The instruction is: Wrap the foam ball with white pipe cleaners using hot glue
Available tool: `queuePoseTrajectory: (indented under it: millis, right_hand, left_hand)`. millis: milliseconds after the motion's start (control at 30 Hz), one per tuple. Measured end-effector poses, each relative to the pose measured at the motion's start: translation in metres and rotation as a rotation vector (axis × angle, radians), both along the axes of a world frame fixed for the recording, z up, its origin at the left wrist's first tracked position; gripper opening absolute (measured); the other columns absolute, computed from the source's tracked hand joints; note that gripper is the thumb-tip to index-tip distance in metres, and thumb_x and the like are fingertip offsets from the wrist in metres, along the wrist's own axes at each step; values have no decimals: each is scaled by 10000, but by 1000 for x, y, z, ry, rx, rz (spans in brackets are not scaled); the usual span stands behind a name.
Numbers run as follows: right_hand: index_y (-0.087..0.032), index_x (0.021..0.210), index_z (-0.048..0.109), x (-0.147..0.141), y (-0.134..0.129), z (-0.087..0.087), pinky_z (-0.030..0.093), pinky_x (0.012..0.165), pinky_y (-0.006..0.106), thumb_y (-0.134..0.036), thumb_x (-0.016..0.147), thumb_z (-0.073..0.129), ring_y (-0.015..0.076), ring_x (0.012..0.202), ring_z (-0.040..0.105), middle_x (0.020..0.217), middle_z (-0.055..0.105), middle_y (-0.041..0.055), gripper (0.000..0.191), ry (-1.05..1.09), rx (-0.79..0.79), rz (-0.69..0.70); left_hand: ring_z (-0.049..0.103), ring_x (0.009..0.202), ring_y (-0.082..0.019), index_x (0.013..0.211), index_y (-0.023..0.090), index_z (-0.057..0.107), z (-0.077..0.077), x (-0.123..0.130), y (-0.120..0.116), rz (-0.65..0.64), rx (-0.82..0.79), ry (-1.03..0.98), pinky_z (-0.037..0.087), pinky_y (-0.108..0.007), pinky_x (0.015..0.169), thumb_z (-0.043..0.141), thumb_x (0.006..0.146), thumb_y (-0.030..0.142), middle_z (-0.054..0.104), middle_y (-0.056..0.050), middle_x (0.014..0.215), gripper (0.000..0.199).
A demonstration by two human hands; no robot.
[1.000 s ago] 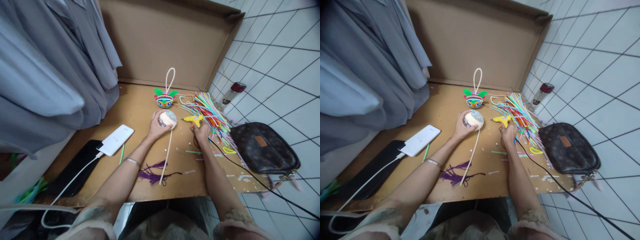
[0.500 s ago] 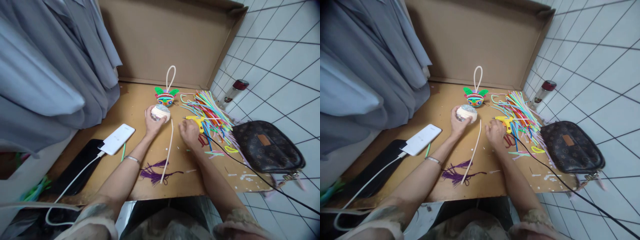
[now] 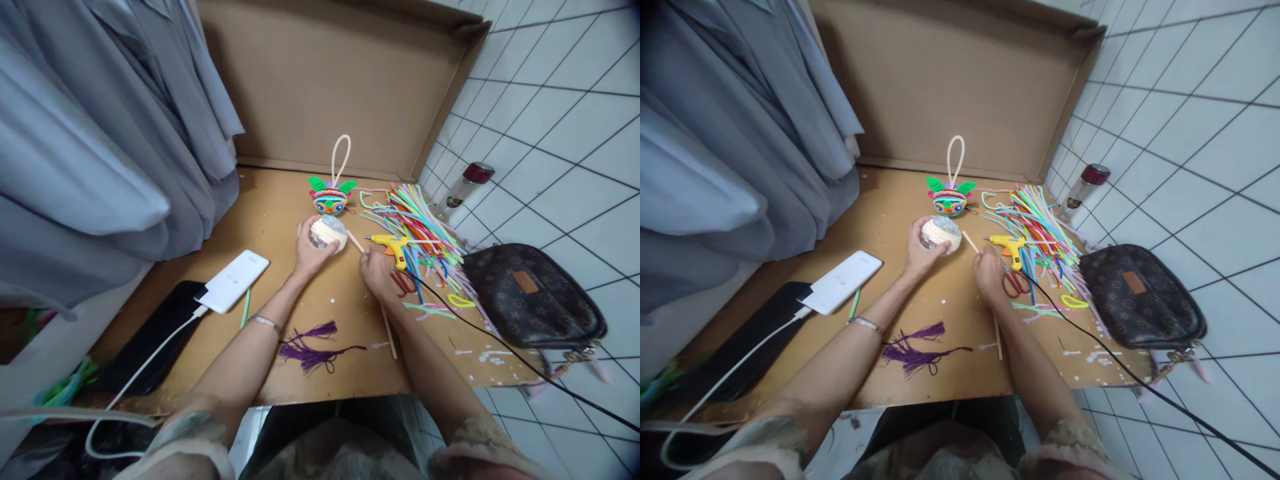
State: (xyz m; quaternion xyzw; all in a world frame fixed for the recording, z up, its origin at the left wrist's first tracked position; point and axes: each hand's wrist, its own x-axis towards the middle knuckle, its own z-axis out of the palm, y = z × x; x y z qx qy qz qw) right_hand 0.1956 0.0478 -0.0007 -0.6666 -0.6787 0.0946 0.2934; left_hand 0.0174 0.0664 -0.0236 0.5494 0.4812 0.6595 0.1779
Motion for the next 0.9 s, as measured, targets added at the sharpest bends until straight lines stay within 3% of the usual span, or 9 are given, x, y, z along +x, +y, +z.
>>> queuePoseTrajectory:
  millis: [100, 167, 267, 367, 533, 733, 900]
  right_hand:
    - [-215, 948, 589, 18, 13, -4, 454, 638, 288, -269, 802, 464, 164, 601, 559, 650, 586, -33, 200, 467, 103, 63]
    - [-218, 936, 593, 22, 17, -5, 420, 568, 252, -339, 764, 492, 128, 535, 503, 606, 547, -72, 233, 701, 116, 110]
    - [-211, 885, 620, 20, 19, -2, 402, 511, 228, -379, 709, 554, 103, 498, 498, 602, 590, -64, 252, 921, 61, 161]
    - [-205, 883, 649, 18, 17, 4, 485, 553, 251, -383, 679, 627, 109, 533, 575, 666, 677, -25, 272, 1076, 19, 256]
    - [-208, 892, 656, 16, 10, 20, 583, 739, 324, -405, 688, 752, 151, 707, 694, 769, 738, 8, 300, 1067, 193, 311]
    - [-218, 906, 620, 8, -13, 39, 547, 667, 295, -514, 910, 576, 140, 660, 643, 736, 690, 0, 299, 881, 456, 228]
    - [-236, 915, 590, 5, -24, 41, 522, 647, 293, -539, 975, 492, 143, 634, 613, 695, 642, -17, 324, 748, 483, 271]
  left_hand:
    - [620, 1152, -267, 1225, 207, 566, -1, 0, 0, -84, -30, 7, 507, -419, 1055, 808, 603, 299, 585, -78, 1208, 673]
    - [620, 1153, -268, 1237, 211, 561, -1, 0, -1, -131, -48, 21, 510, -419, 1049, 810, 602, 309, 592, -81, 1223, 689]
    - [622, 1150, -271, 1237, 206, 564, 1, 0, -4, -188, -69, 53, 516, -417, 1035, 816, 592, 317, 605, -88, 1238, 701]
    - [627, 1139, -272, 1228, 204, 575, 5, 1, -8, -238, -98, 71, 522, -421, 1027, 814, 587, 323, 618, -91, 1247, 695]
    - [636, 1147, -282, 1222, 185, 580, 7, 2, -10, -358, -142, 52, 533, -420, 1017, 809, 583, 358, 629, -107, 1266, 701]
    - [631, 1172, -291, 1232, 182, 587, 9, 1, -10, -425, -147, 59, 523, -429, 1041, 817, 577, 361, 624, -105, 1260, 717]
    - [612, 1211, -298, 1228, 217, 602, 7, 3, -10, -424, -91, 133, 489, -464, 1083, 816, 576, 290, 606, -96, 1273, 690]
